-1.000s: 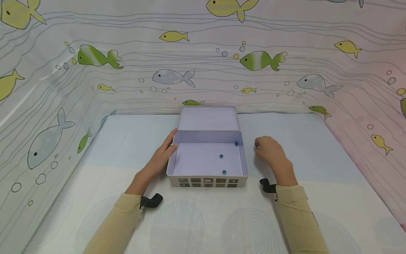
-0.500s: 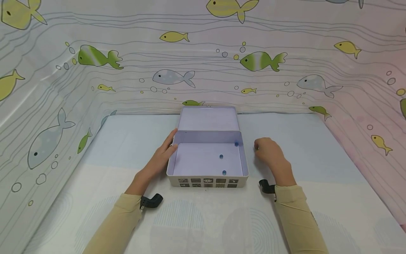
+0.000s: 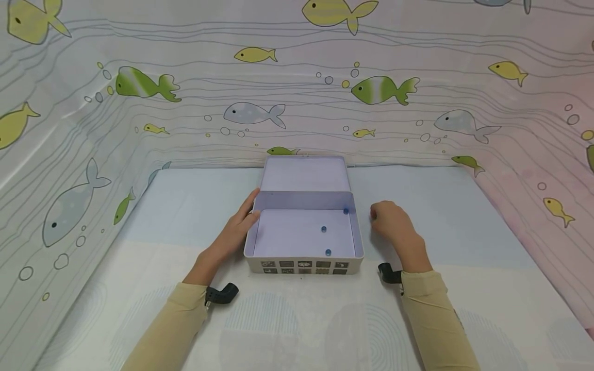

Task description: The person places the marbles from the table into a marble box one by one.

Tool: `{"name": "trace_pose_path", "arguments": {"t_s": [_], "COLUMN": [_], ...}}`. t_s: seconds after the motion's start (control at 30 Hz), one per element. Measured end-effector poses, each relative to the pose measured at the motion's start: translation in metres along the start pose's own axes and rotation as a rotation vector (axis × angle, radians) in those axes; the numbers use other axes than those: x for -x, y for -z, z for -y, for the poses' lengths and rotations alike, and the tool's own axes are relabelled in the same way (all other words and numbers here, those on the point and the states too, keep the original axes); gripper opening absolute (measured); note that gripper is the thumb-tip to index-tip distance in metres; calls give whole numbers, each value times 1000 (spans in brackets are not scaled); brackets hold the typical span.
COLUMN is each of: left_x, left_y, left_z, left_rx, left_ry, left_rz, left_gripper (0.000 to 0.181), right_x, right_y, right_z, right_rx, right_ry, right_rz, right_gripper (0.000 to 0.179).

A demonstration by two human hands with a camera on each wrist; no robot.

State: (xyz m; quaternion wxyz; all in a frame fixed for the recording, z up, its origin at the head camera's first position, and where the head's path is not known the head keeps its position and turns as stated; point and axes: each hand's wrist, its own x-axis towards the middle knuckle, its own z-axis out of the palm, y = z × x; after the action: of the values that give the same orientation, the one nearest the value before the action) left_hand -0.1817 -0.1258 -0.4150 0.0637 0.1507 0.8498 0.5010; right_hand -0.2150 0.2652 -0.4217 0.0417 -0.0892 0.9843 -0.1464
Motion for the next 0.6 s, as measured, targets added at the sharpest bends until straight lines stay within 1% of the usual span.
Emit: {"name": "trace_pose_path", "arguments": {"t_s": [0.2,0.23,0.3,0.47,0.6], "left_x": [-15,-15,-16,-15,-15], "left_y": [-7,-7,-8,-8,-8], "left_z": [34,37,40,40,39], "left_rx": [1,2,2,4,5], "left_ry": [-7,-11,-20,-27,-27], "left_rz": [-18,-22,-28,-39,-43], "left_gripper": [61,60,59,58,59], "right_x": [2,3,4,4,5], "right_y": [5,7,9,12,14], "right_z": [5,7,9,13,16], "right_rx": [-16,-20,-27,-35,-35], "right_ry": [33,36,38,40,67], "right_rz": [-26,-30,-35,-46,-67], "right_gripper": [24,25,25,24,23]}}
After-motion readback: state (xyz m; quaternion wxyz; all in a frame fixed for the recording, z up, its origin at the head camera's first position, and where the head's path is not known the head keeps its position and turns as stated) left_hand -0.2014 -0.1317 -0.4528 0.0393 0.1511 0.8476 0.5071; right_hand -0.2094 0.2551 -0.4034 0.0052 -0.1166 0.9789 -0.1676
